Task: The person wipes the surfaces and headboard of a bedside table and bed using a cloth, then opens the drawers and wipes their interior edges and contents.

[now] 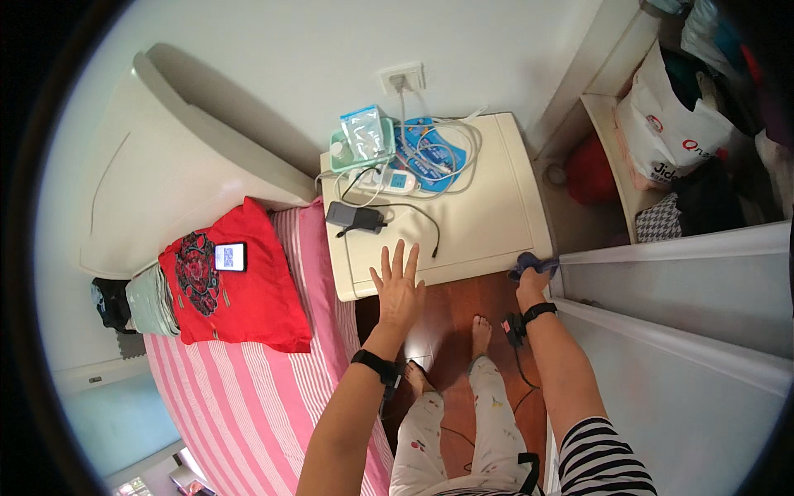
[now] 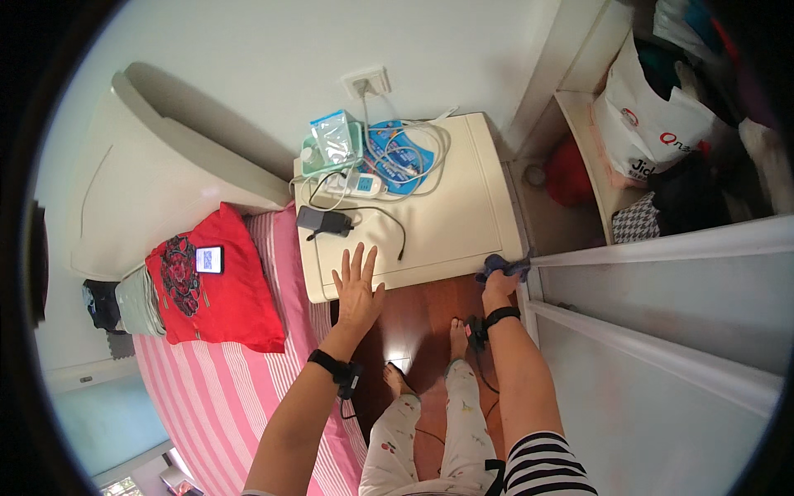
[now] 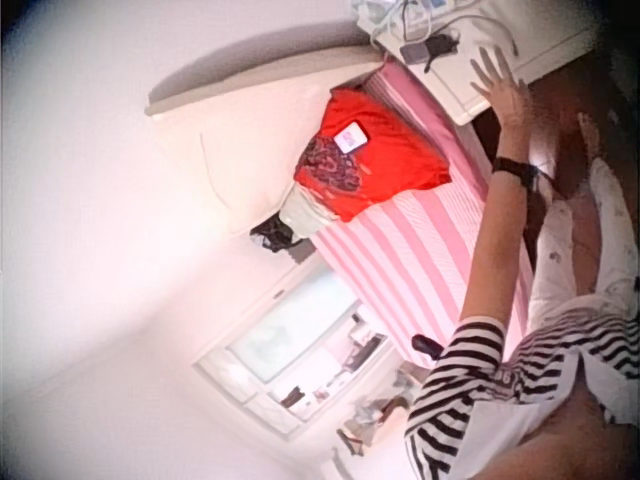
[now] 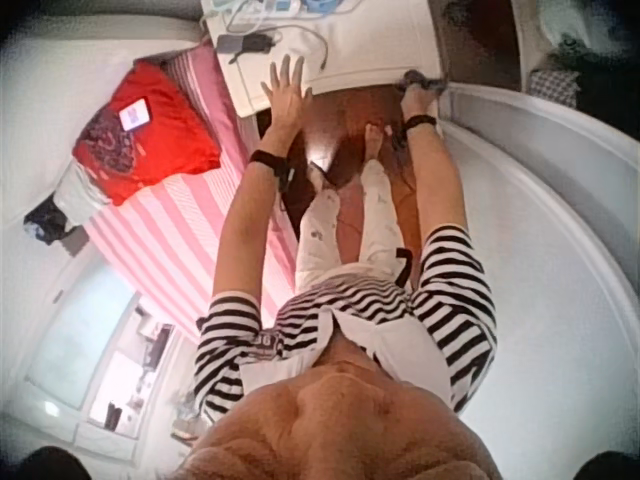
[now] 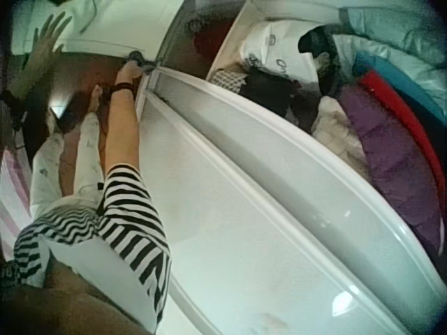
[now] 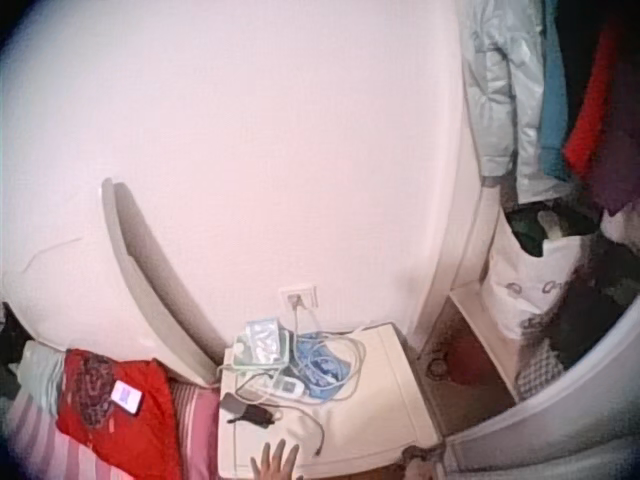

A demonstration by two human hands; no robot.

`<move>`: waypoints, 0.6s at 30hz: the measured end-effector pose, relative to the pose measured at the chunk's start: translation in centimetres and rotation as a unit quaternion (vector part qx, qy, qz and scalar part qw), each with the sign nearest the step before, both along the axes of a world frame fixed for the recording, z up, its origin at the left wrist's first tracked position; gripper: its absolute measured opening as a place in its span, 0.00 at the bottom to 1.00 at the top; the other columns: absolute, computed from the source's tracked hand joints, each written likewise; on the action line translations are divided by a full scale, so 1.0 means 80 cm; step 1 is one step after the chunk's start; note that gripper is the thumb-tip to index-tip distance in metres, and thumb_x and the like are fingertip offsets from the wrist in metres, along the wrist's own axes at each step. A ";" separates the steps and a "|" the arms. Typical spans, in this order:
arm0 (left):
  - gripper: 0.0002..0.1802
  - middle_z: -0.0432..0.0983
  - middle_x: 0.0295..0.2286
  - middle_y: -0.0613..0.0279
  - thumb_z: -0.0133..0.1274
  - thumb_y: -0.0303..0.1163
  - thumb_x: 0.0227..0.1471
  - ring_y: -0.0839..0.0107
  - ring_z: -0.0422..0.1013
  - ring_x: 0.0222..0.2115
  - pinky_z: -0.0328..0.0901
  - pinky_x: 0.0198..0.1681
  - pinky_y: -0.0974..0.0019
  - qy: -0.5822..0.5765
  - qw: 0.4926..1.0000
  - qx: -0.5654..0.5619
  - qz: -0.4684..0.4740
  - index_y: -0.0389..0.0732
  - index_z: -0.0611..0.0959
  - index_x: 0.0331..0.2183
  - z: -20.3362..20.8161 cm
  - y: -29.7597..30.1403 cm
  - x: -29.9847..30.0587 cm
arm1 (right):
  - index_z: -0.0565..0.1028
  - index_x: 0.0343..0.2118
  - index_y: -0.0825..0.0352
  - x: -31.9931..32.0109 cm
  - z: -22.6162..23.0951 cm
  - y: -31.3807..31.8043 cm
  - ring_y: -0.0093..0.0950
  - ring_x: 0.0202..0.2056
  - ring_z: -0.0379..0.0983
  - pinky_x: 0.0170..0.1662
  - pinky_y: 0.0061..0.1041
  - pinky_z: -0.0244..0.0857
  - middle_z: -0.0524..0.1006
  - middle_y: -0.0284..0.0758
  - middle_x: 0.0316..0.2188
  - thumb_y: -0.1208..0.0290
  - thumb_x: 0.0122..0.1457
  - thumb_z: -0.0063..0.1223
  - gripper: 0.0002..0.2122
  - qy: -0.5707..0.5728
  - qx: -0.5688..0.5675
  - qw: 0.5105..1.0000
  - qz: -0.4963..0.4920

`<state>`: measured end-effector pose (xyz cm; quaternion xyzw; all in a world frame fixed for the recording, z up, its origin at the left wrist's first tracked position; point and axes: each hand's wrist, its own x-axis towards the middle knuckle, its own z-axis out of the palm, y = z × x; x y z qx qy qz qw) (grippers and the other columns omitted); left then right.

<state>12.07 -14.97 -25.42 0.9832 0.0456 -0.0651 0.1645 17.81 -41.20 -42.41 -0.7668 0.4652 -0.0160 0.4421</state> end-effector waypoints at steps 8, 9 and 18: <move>0.43 0.44 0.61 0.59 0.54 0.29 0.45 0.49 0.38 0.62 0.40 0.59 0.35 -0.004 1.000 0.005 0.008 0.51 0.55 0.61 -0.013 0.077 -0.081 | 0.69 0.51 0.67 -0.057 0.000 0.177 0.33 0.40 0.71 0.37 0.32 0.69 0.73 0.38 0.45 0.75 0.50 0.55 0.22 -0.008 0.380 0.916 -0.130; 0.43 0.44 0.61 0.59 0.54 0.29 0.45 0.49 0.38 0.62 0.40 0.59 0.35 -0.002 0.999 0.019 0.027 0.51 0.55 0.61 -0.007 0.102 -0.102 | 0.67 0.51 0.67 -0.075 0.016 0.225 0.35 0.43 0.70 0.38 0.36 0.69 0.71 0.39 0.47 0.75 0.51 0.53 0.21 0.034 0.414 0.900 -0.136; 0.42 0.47 0.60 0.58 0.54 0.28 0.44 0.48 0.41 0.61 0.39 0.58 0.35 -0.068 0.996 -0.010 0.058 0.50 0.56 0.60 -0.016 0.181 -0.163 | 0.63 0.50 0.71 -0.120 -0.069 0.375 0.42 0.44 0.69 0.41 0.44 0.71 0.67 0.47 0.48 0.81 0.55 0.43 0.17 0.038 0.605 0.787 -0.112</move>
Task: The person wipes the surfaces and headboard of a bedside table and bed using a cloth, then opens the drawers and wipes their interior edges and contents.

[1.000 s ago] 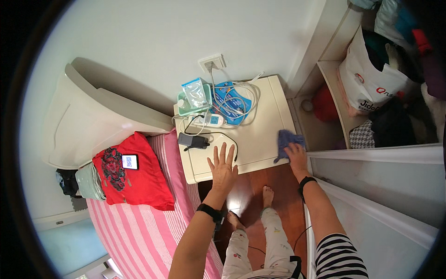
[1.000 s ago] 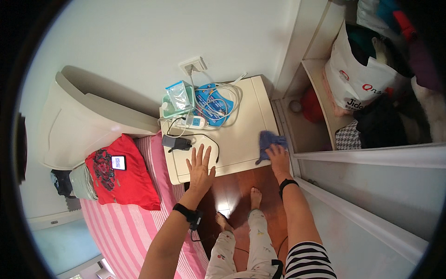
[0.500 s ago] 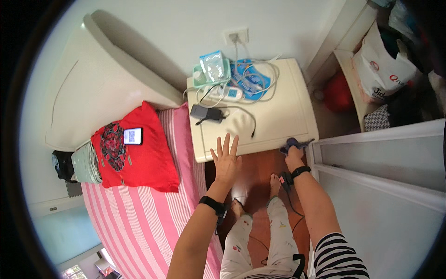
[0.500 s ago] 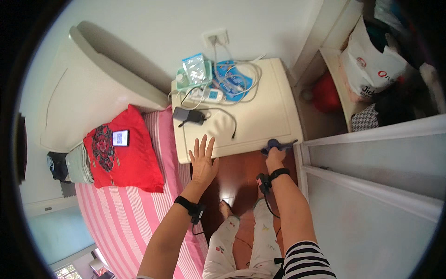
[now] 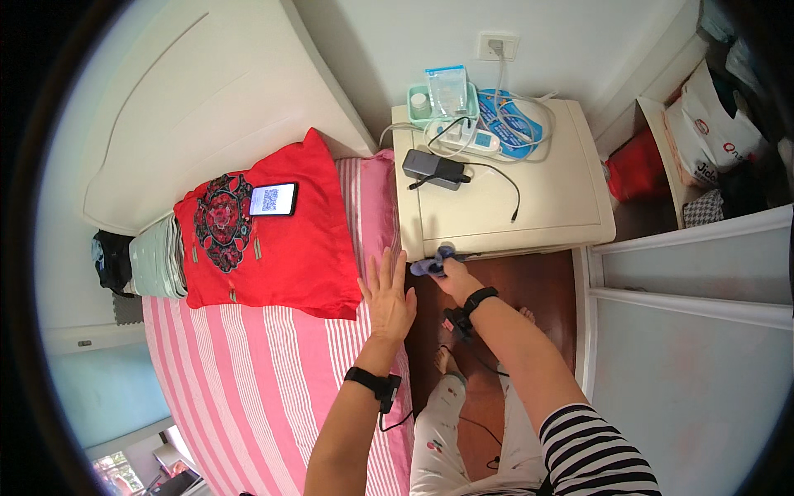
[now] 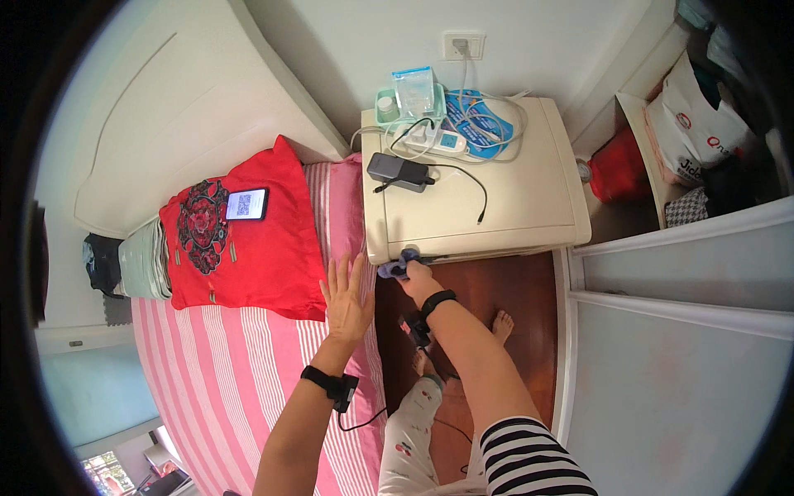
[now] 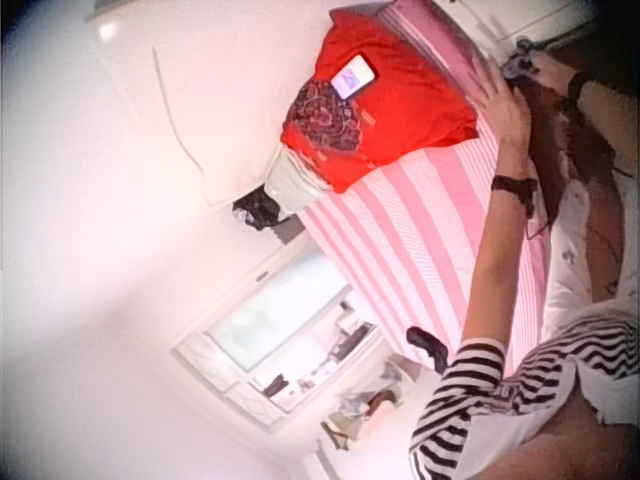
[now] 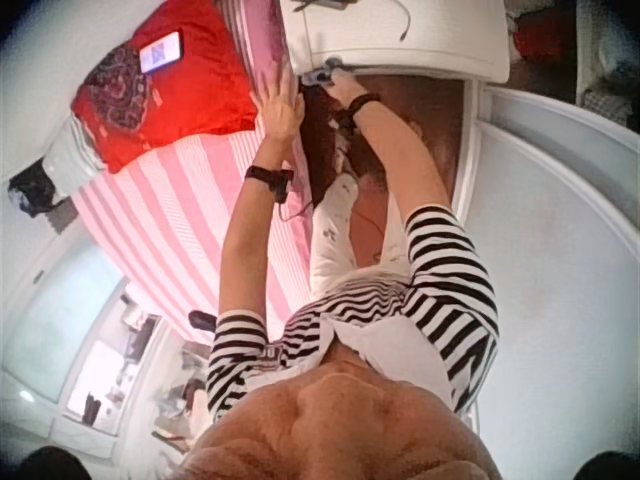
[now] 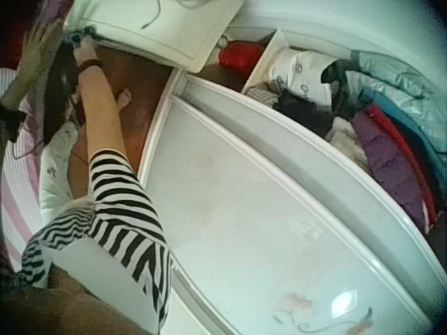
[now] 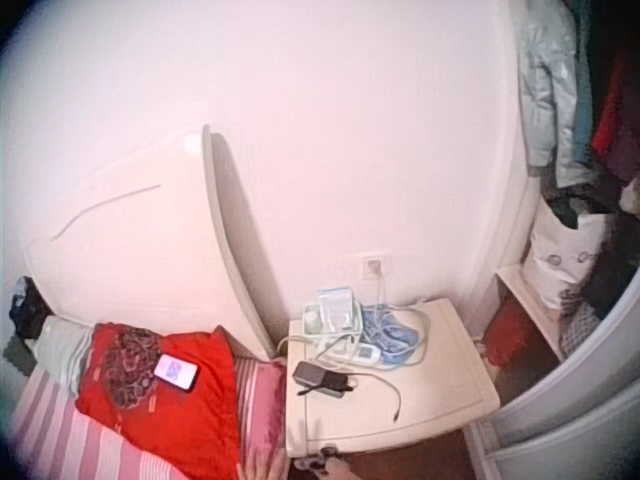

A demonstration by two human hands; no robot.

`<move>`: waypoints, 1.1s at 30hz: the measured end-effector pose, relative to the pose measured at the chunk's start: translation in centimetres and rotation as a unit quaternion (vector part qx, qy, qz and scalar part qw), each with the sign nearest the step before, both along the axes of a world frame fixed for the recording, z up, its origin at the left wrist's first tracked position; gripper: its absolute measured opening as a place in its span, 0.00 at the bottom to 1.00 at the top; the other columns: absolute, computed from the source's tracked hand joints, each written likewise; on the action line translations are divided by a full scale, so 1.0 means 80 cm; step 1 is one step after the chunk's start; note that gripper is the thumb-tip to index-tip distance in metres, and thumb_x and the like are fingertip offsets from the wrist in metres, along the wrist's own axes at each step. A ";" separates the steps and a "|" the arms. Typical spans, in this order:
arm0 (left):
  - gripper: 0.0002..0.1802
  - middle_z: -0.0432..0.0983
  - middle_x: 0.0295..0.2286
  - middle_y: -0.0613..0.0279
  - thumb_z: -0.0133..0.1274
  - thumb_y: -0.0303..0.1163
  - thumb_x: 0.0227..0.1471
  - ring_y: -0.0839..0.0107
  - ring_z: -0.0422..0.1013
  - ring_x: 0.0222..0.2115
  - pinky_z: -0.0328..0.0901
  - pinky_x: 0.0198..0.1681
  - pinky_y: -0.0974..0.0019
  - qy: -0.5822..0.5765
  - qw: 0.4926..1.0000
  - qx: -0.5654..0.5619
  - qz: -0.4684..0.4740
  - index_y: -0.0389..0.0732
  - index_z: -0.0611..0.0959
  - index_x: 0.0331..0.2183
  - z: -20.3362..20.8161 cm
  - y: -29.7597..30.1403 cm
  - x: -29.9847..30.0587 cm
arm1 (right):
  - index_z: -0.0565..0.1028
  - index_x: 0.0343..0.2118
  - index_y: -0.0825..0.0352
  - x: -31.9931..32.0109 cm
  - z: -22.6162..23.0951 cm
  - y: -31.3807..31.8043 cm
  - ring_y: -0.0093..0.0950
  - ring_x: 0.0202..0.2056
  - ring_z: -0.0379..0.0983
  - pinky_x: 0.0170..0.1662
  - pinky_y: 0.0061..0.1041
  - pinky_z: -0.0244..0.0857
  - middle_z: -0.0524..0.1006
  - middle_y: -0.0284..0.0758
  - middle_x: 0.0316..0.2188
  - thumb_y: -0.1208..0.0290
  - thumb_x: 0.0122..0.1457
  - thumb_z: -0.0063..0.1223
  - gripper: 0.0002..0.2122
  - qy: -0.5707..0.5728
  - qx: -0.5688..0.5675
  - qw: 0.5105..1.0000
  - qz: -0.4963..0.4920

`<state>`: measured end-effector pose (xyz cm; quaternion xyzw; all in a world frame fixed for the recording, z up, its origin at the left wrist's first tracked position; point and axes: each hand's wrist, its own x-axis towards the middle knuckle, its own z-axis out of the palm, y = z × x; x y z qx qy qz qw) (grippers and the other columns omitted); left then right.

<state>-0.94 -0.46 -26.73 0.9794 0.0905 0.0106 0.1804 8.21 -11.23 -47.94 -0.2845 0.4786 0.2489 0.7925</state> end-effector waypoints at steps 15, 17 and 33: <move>0.42 0.46 0.60 0.57 0.53 0.26 0.43 0.49 0.40 0.62 0.39 0.59 0.36 0.041 0.999 0.020 0.021 0.50 0.57 0.60 -0.064 -0.025 -0.023 | 0.61 0.55 0.68 0.014 -0.052 -0.098 0.39 0.49 0.65 0.44 0.39 0.66 0.65 0.43 0.51 0.76 0.56 0.46 0.22 -0.013 -0.043 0.999 -0.012; 0.42 0.45 0.61 0.57 0.53 0.25 0.44 0.49 0.40 0.62 0.38 0.59 0.35 0.046 0.999 0.016 0.010 0.50 0.57 0.60 -0.079 -0.051 -0.011 | 0.61 0.55 0.68 0.029 -0.069 -0.155 0.38 0.48 0.65 0.43 0.38 0.66 0.66 0.42 0.50 0.76 0.57 0.45 0.21 -0.031 -0.069 0.997 -0.022; 0.41 0.41 0.62 0.55 0.52 0.27 0.44 0.45 0.36 0.62 0.34 0.59 0.35 0.043 0.998 0.031 -0.045 0.50 0.58 0.60 -0.172 -0.149 -0.013 | 0.68 0.49 0.71 0.076 -0.110 -0.339 0.36 0.44 0.68 0.47 0.33 0.65 0.69 0.40 0.46 0.79 0.56 0.43 0.16 -0.047 -0.294 0.953 0.047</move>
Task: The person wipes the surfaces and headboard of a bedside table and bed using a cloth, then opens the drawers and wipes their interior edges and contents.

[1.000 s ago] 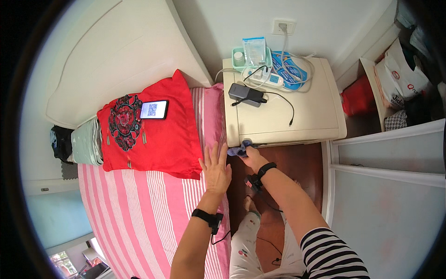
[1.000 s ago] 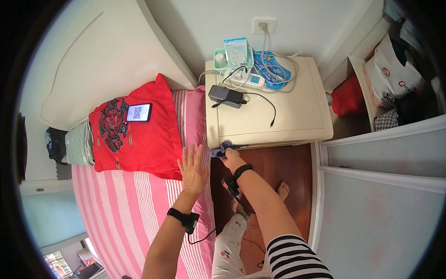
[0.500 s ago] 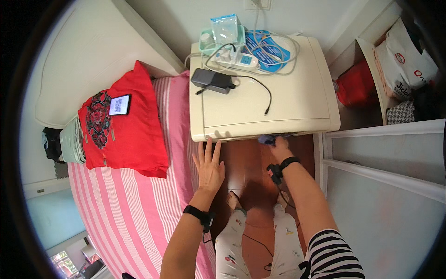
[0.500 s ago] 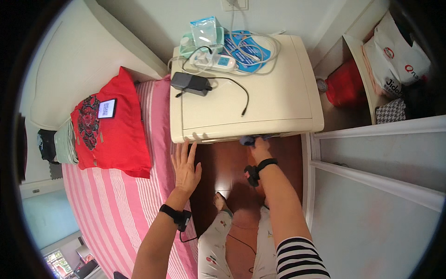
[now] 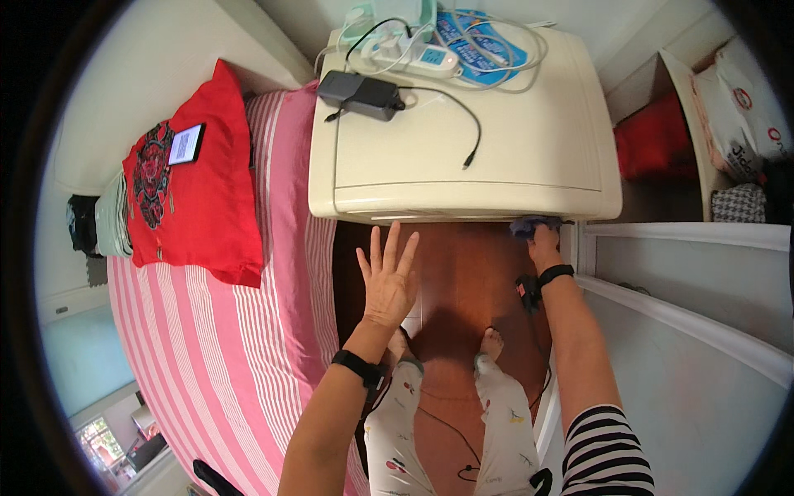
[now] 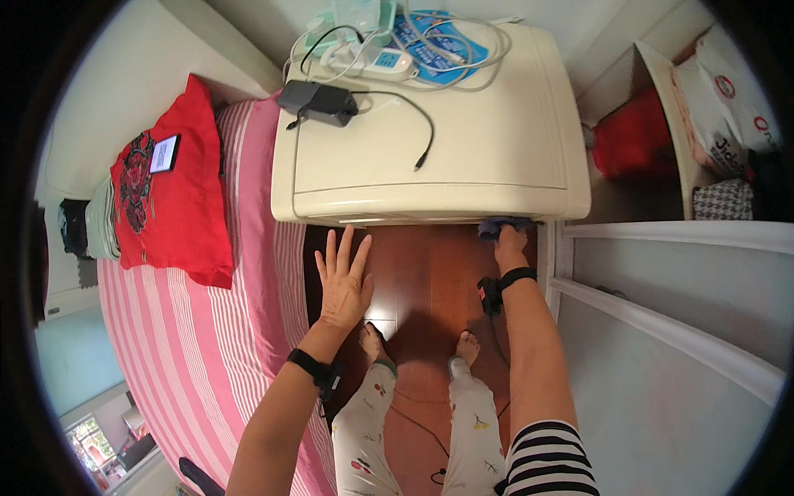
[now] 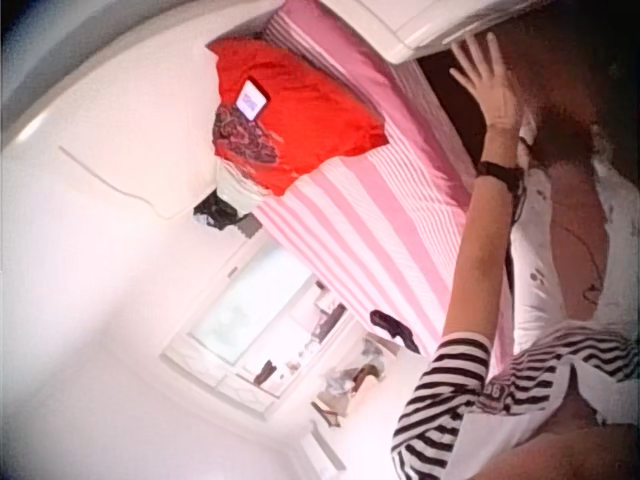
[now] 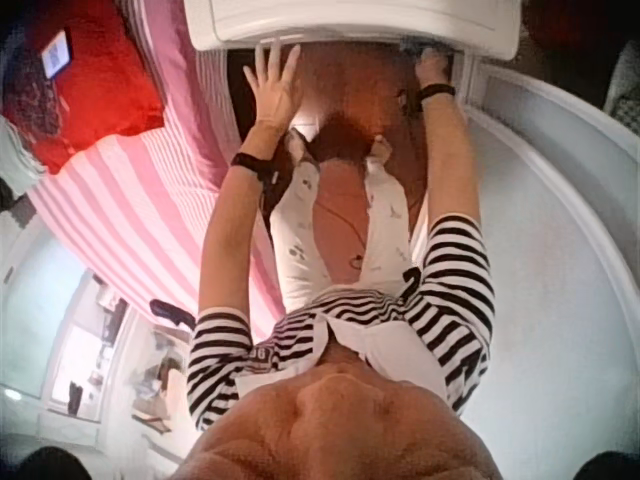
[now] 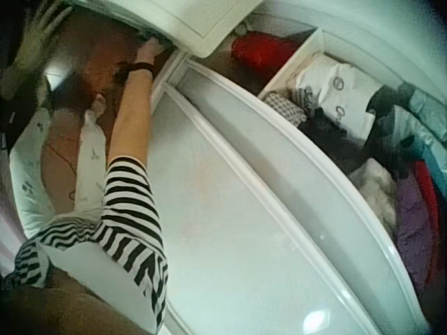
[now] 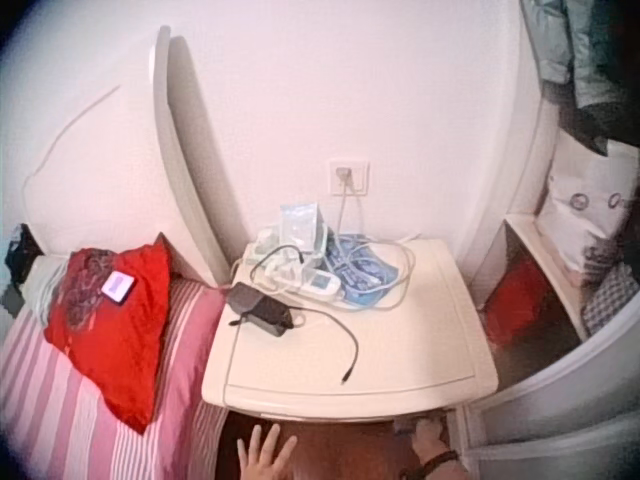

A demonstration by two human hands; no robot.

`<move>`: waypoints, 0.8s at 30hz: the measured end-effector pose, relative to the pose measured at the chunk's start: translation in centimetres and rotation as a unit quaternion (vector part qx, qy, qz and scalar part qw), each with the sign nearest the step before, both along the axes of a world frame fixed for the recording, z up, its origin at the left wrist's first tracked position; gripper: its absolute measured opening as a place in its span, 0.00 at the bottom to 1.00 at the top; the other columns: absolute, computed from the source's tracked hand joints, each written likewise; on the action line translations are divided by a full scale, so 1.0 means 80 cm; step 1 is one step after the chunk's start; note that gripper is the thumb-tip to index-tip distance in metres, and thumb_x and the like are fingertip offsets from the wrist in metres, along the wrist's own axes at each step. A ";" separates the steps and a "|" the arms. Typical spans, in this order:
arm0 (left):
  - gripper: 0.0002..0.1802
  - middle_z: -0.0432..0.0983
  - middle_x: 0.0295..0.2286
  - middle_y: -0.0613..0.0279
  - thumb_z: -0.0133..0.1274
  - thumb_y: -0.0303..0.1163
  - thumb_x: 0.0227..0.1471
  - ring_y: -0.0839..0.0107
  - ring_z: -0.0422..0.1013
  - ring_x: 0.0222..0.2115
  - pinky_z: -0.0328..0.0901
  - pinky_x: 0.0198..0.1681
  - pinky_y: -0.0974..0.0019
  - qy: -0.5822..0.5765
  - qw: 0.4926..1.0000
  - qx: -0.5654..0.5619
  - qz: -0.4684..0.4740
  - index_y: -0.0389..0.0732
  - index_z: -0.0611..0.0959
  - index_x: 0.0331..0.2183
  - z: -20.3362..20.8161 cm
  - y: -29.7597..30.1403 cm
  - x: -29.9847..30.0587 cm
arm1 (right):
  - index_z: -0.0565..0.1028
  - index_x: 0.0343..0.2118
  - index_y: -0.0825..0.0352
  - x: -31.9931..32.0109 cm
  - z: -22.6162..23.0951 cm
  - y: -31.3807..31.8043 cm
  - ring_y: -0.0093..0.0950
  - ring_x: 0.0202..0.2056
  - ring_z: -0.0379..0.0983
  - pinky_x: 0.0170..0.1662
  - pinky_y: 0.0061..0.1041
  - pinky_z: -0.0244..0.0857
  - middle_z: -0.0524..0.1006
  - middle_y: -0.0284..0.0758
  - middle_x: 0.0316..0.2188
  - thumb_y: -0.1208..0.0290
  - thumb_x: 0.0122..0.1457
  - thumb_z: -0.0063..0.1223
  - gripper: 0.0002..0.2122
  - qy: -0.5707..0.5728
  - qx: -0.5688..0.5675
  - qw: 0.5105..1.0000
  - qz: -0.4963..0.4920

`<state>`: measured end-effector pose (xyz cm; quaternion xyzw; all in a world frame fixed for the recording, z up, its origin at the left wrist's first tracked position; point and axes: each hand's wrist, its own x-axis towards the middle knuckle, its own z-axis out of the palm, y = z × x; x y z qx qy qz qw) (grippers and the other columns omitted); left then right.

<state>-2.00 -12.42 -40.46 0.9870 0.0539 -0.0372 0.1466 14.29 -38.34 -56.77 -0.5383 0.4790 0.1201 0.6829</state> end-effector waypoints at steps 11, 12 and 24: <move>0.39 0.42 0.62 0.56 0.51 0.26 0.44 0.46 0.36 0.62 0.34 0.60 0.35 0.014 0.999 0.004 0.029 0.50 0.60 0.59 -0.054 0.040 -0.055 | 0.67 0.46 0.71 -0.022 -0.105 0.114 0.33 0.44 0.67 0.44 0.34 0.68 0.69 0.39 0.45 0.77 0.59 0.40 0.12 -0.019 0.251 0.968 -0.017; 0.39 0.42 0.62 0.56 0.51 0.26 0.44 0.46 0.36 0.62 0.34 0.60 0.35 0.016 0.999 0.007 0.034 0.50 0.60 0.59 -0.054 0.050 -0.061 | 0.67 0.45 0.70 -0.032 -0.107 0.144 0.33 0.44 0.68 0.44 0.34 0.68 0.70 0.39 0.43 0.77 0.59 0.39 0.12 -0.004 0.271 0.963 -0.005; 0.41 0.41 0.62 0.57 0.51 0.24 0.42 0.47 0.35 0.62 0.34 0.60 0.36 0.035 0.994 0.031 0.102 0.51 0.59 0.59 -0.085 0.104 -0.103 | 0.65 0.48 0.68 -0.102 -0.120 0.371 0.35 0.40 0.68 0.36 0.36 0.67 0.68 0.41 0.43 0.79 0.54 0.44 0.16 0.105 0.278 0.949 0.109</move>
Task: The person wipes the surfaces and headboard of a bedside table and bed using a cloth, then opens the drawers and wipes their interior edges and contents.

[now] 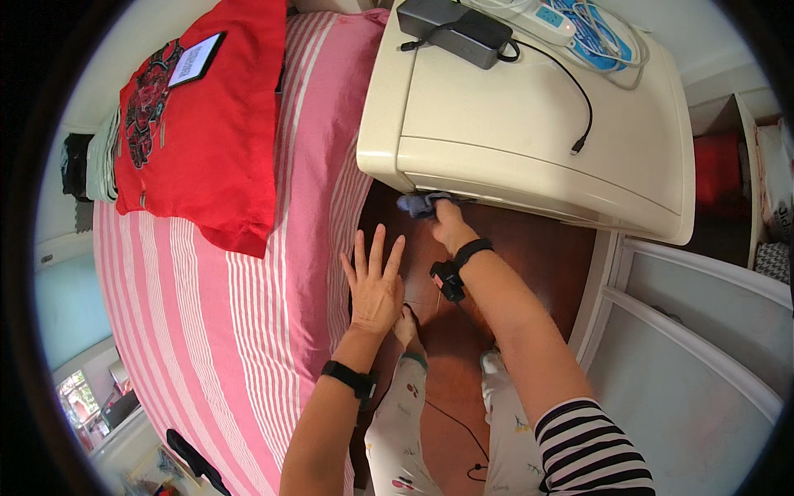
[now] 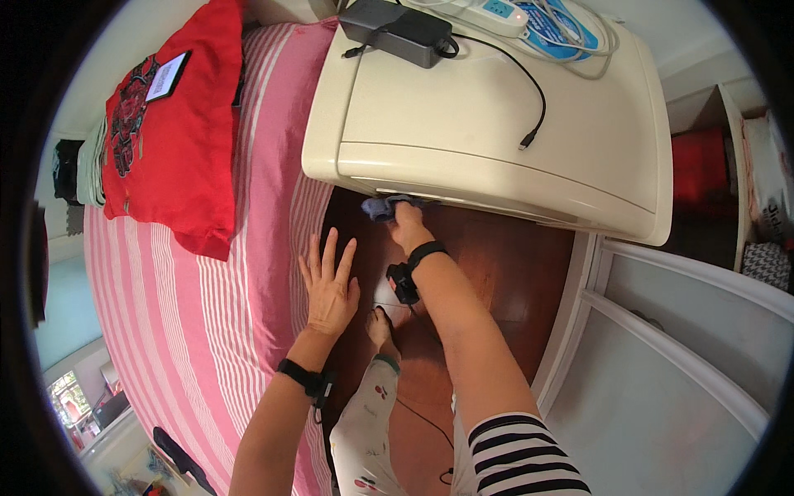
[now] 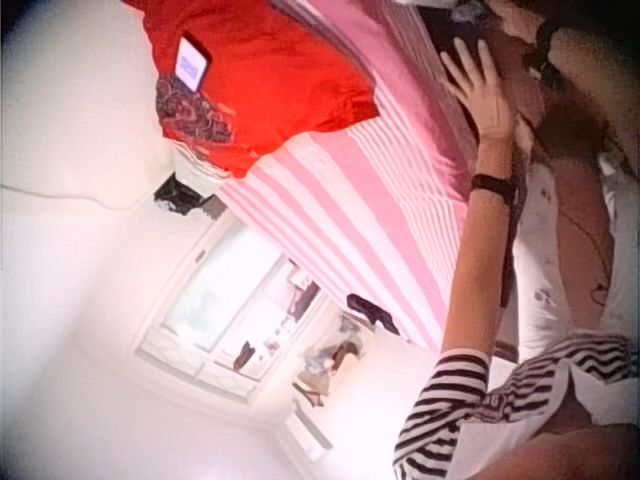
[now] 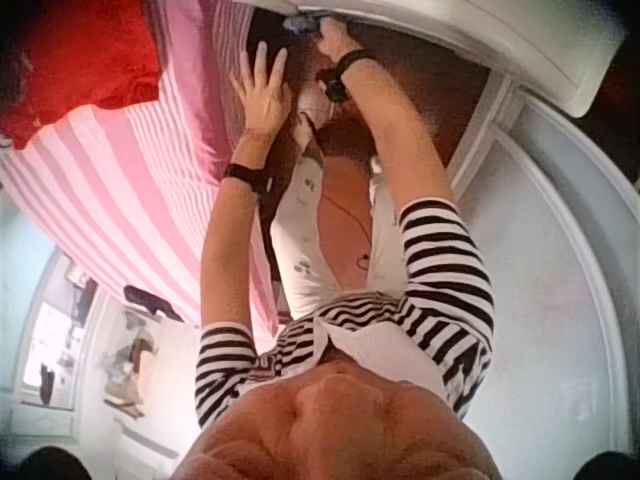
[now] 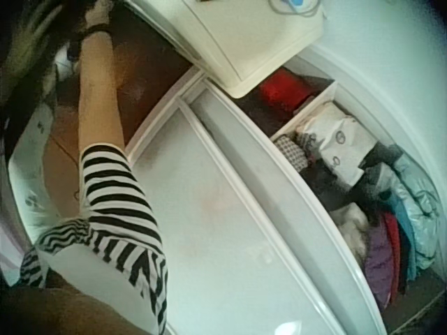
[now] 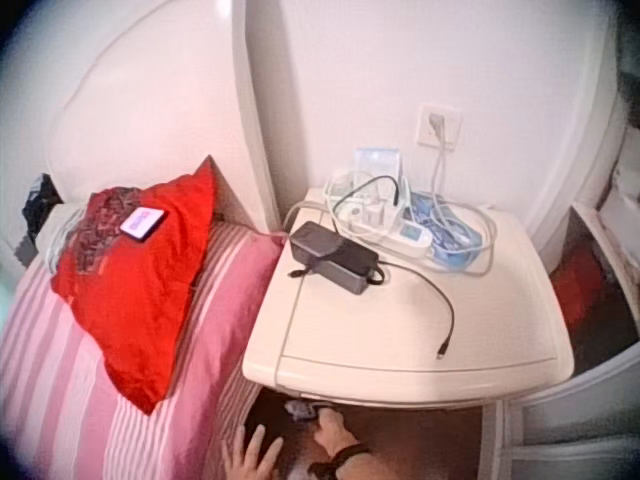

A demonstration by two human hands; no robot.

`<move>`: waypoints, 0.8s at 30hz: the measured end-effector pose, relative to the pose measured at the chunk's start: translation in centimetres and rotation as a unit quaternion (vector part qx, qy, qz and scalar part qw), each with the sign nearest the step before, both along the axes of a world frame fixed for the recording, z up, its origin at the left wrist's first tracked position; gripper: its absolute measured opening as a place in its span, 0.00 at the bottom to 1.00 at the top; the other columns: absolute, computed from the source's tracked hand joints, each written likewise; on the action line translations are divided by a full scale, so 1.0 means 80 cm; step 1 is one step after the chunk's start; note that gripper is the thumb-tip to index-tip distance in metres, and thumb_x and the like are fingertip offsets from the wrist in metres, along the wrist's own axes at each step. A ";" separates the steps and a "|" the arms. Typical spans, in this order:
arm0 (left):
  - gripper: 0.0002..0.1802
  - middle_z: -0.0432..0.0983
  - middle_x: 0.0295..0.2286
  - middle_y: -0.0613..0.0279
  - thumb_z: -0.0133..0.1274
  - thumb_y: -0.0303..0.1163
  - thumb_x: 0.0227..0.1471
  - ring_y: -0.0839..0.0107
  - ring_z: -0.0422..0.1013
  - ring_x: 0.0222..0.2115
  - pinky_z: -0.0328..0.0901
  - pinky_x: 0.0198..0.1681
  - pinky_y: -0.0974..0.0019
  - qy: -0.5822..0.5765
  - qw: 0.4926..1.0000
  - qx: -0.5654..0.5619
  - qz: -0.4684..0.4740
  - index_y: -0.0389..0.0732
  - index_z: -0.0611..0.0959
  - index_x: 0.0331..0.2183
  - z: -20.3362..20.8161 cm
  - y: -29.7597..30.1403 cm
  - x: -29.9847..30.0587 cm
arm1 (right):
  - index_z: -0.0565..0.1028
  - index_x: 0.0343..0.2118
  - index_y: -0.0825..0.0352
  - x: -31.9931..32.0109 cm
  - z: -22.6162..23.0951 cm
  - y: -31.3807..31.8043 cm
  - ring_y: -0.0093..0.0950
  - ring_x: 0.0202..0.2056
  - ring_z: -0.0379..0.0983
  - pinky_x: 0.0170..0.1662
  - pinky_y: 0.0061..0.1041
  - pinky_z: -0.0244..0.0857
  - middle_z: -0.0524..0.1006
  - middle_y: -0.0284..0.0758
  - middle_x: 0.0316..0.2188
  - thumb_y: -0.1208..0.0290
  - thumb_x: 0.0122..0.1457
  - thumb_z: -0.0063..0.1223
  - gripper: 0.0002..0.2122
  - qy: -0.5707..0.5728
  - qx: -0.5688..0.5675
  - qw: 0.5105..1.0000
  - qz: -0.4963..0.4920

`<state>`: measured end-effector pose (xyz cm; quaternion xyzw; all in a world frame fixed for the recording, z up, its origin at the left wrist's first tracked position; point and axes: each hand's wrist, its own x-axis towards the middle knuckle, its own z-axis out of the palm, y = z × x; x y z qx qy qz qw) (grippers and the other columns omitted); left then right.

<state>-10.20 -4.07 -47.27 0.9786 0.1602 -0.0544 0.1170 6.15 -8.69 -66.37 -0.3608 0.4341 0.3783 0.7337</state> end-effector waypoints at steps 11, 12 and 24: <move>0.41 0.42 0.62 0.56 0.51 0.23 0.43 0.47 0.36 0.62 0.36 0.60 0.35 0.034 0.999 -0.017 0.003 0.51 0.58 0.60 -0.054 -0.014 0.009 | 0.67 0.42 0.72 0.028 -0.088 -0.089 0.38 0.41 0.68 0.44 0.37 0.67 0.69 0.42 0.40 0.81 0.56 0.40 0.11 0.006 0.000 0.997 -0.082; 0.41 0.42 0.62 0.56 0.51 0.23 0.43 0.47 0.36 0.62 0.36 0.60 0.35 0.041 0.999 -0.003 -0.006 0.51 0.58 0.60 -0.056 -0.013 0.009 | 0.67 0.43 0.73 0.029 -0.102 -0.107 0.38 0.39 0.70 0.41 0.38 0.68 0.70 0.42 0.40 0.81 0.54 0.42 0.13 -0.003 0.004 0.995 -0.098; 0.41 0.42 0.62 0.55 0.53 0.22 0.41 0.46 0.36 0.62 0.36 0.60 0.35 0.011 0.995 -0.053 -0.082 0.49 0.60 0.59 -0.063 -0.097 0.072 | 0.67 0.48 0.69 0.115 -0.135 -0.403 0.35 0.46 0.66 0.50 0.32 0.64 0.69 0.40 0.47 0.79 0.60 0.38 0.13 -0.095 -0.114 0.965 -0.217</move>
